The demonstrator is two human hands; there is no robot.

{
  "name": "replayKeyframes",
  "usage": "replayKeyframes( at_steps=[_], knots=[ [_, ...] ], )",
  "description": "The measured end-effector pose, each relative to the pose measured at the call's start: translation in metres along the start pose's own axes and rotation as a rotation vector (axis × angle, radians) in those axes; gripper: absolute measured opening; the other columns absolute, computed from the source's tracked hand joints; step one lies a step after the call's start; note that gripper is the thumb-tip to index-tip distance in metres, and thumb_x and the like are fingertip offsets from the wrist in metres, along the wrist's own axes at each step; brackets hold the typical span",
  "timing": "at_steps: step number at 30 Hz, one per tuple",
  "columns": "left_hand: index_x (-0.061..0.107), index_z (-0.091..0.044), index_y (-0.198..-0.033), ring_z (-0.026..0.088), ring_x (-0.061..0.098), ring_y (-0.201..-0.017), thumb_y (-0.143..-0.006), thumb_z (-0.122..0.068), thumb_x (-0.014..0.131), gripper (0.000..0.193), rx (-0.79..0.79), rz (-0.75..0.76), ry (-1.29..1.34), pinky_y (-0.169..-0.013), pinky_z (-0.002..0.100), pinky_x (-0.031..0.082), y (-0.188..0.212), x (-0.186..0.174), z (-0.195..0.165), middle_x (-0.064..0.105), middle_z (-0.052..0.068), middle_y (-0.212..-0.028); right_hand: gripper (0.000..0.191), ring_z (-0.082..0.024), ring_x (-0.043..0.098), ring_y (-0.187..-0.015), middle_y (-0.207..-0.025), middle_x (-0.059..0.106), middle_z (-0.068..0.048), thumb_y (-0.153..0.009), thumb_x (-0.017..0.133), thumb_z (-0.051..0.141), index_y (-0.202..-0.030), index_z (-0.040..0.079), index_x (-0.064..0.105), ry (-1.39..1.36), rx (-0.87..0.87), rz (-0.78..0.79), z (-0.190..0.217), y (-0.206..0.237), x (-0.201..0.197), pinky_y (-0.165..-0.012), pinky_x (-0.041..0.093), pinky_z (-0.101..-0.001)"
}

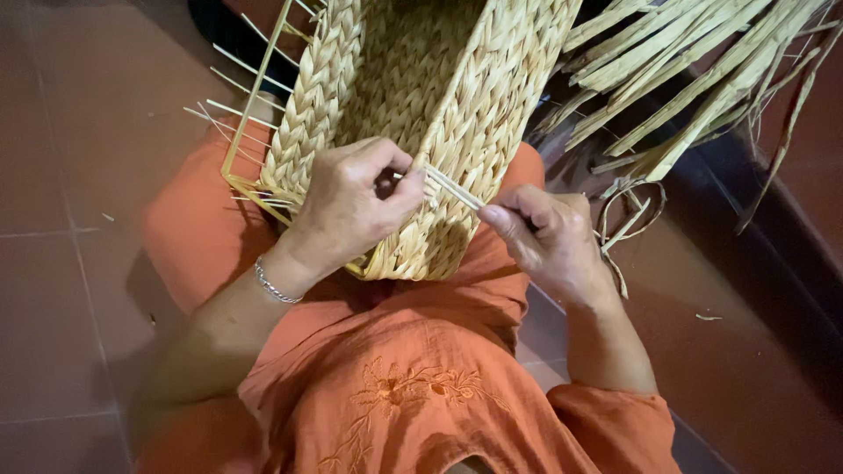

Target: The person sits on the floor with a woven water-hyacinth basket on their lap and weaves flat palm-leaf strips around the basket's rim, folding and tucking the strips to bind the edge. They work the strip around the rim section by section, pressing each fold into place by hand.

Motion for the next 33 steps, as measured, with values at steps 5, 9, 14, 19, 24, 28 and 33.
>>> replayKeyframes(
  at_steps=[5,9,14,19,24,28,33],
  knots=[
    [0.060,0.002,-0.077,0.019,0.063,-0.055,-0.089,0.000,0.071,0.016,0.129,-0.045,-0.096,-0.049,0.033,0.049,-0.002,-0.002,-0.013,0.064,0.011,-0.068,0.017,-0.005,0.049,-0.044,-0.055,0.057,0.002,-0.099,0.071,0.015,-0.087,0.004,0.070,-0.247,0.020,0.054,-0.009,0.013,0.016,-0.038,0.034,-0.0242],
    [0.061,0.003,-0.085,0.020,0.064,-0.062,-0.092,-0.001,0.073,0.014,0.092,-0.049,-0.068,-0.053,0.034,0.049,0.002,-0.004,-0.010,0.065,0.013,-0.078,0.014,-0.003,0.052,-0.047,-0.062,0.061,0.000,-0.100,0.066,0.013,-0.097,-0.001,0.071,-0.756,0.274,0.066,-0.021,0.026,0.020,-0.038,0.036,-0.0215],
    [0.063,0.002,-0.105,0.023,0.067,-0.083,-0.100,-0.005,0.075,0.015,0.204,-0.050,-0.126,-0.070,0.031,0.057,0.009,-0.003,-0.023,0.066,0.014,-0.096,0.012,-0.009,0.065,-0.057,-0.075,0.070,-0.008,-0.103,0.065,0.006,-0.107,-0.005,0.069,-0.951,0.139,0.152,0.004,0.023,0.011,-0.047,0.052,-0.0237],
    [0.062,0.013,-0.106,0.034,0.065,-0.083,-0.086,-0.015,0.070,0.036,0.385,-0.091,-0.298,-0.073,0.039,0.058,0.020,-0.013,-0.047,0.063,0.021,-0.091,0.023,-0.013,0.073,-0.065,-0.088,0.077,-0.012,-0.101,0.067,0.008,-0.117,-0.008,0.066,-0.812,-0.092,0.239,0.057,0.022,0.029,-0.056,0.058,-0.0260],
    [0.067,0.005,-0.107,0.025,0.066,-0.087,-0.109,-0.015,0.059,0.021,0.228,-0.044,-0.019,-0.076,0.035,0.056,0.013,-0.014,-0.025,0.066,0.014,-0.097,0.020,-0.017,0.067,-0.076,-0.086,0.069,-0.010,-0.096,0.078,0.014,-0.109,0.003,0.067,-0.046,-0.492,-0.153,0.068,0.002,0.014,-0.065,0.055,-0.0305],
    [0.070,0.002,-0.099,0.016,0.058,-0.068,-0.108,-0.026,0.055,0.033,-0.076,0.084,0.223,-0.057,0.029,0.048,0.009,-0.007,0.011,0.063,0.008,-0.082,0.029,-0.016,0.065,-0.076,-0.090,0.066,-0.012,-0.091,0.084,0.012,-0.109,-0.002,0.065,-0.034,-0.367,-0.230,0.041,-0.023,0.029,-0.064,0.055,-0.0284],
    [0.070,0.003,-0.104,0.010,0.061,-0.077,-0.112,-0.035,0.047,0.046,-0.219,0.108,0.560,-0.066,0.024,0.050,0.017,-0.007,0.025,0.064,0.004,-0.085,0.016,-0.015,0.066,-0.077,-0.089,0.068,-0.007,-0.093,0.080,0.000,-0.100,0.001,0.065,-0.133,-0.362,-0.276,0.023,-0.035,0.046,-0.066,0.053,-0.0288]
  ],
)
Point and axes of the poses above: each hand's wrist, its own y-axis away from the middle knuckle, its own x-axis out of the palm, z = x × y, the point moved 6 cm from there along -y, towards the middle knuckle
